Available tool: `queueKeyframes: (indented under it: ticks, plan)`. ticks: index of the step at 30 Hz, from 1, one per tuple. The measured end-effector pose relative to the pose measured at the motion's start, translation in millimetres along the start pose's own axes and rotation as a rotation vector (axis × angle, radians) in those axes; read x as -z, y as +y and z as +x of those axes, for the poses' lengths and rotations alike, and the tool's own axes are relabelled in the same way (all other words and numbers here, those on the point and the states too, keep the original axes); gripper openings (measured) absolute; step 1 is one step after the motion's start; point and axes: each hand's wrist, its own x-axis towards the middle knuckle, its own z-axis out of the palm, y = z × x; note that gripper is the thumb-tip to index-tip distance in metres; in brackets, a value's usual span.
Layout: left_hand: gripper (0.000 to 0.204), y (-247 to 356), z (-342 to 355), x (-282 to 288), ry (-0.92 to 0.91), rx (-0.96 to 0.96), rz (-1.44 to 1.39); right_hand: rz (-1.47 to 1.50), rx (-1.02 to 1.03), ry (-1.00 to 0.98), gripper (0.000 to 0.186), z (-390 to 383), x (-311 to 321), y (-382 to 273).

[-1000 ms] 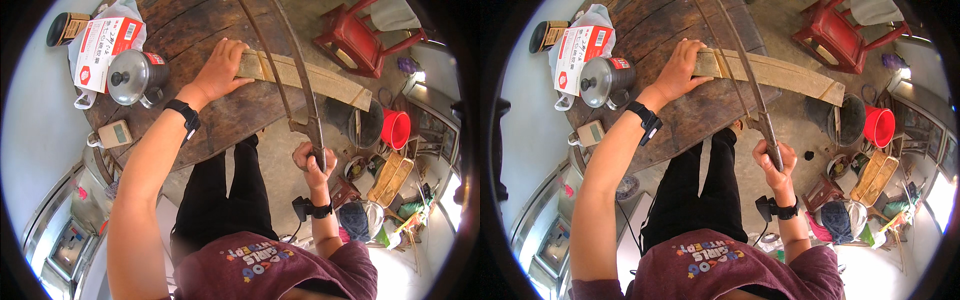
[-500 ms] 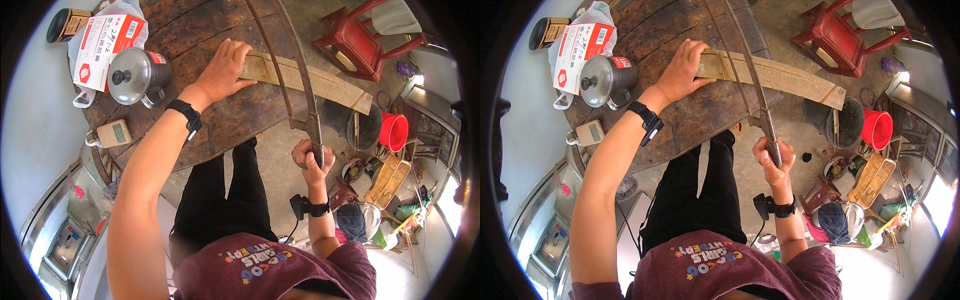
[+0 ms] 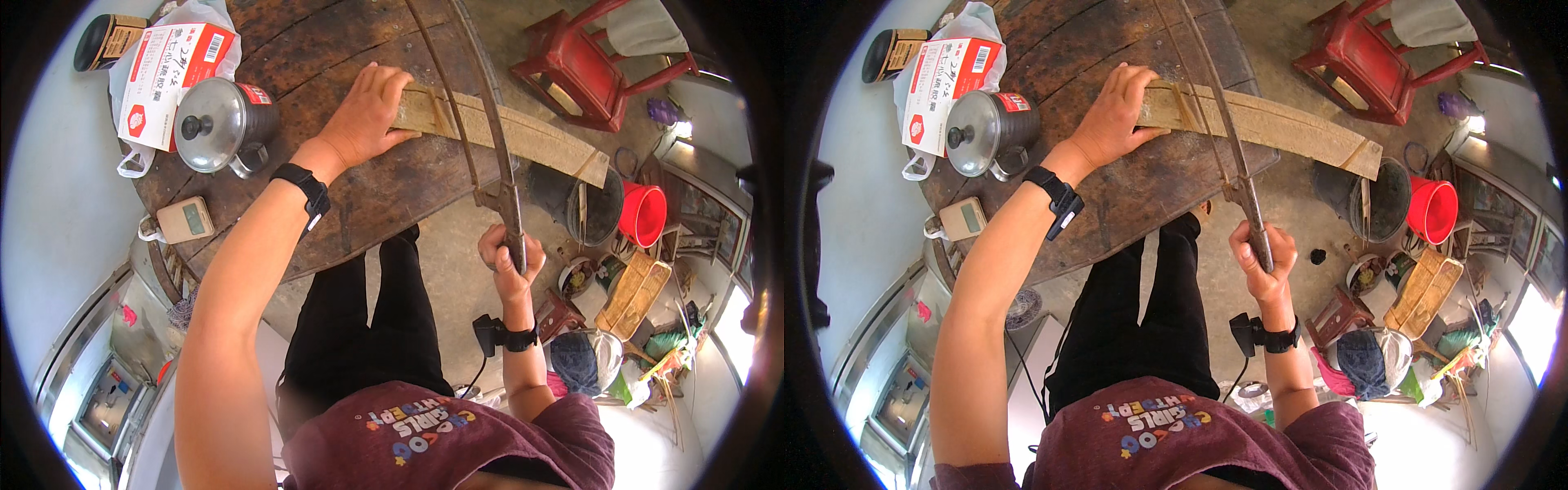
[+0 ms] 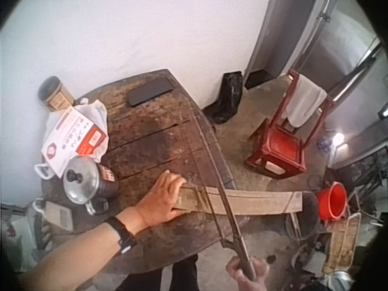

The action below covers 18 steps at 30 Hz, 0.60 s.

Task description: The person uses a hand saw to cut a long wooden plank placed on a wooden table. They hold the plank with one hand and saw with the other, making several cuts along the length of the plank.

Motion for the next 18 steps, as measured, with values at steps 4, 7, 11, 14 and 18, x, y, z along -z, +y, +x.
queueKeyframes:
  ticks: [4, 7, 11, 14, 18]
  plan:
    - [0.086, 0, 0, 0, -0.003, -0.001, 0.0, 0.003, -0.017, -0.039, 0.04, 0, 1, -3]
    - [0.086, 1, 0, 1, -0.014, 0.005, -0.001, -0.031, -0.05, -0.046, 0.036, 0, 2, -3]
    - [0.086, 1, 0, 1, -0.011, 0.005, -0.008, -0.15, -0.012, -0.048, 0.03, -1, 0, 2]
    - [0.086, 0, -1, 0, -0.003, 0.0, -0.011, -0.172, 0.024, -0.044, 0.029, -2, -3, 5]
    - [0.087, -1, -1, -1, 0.009, -0.012, 0.011, -0.198, 0.072, -0.034, 0.028, -2, -3, 6]
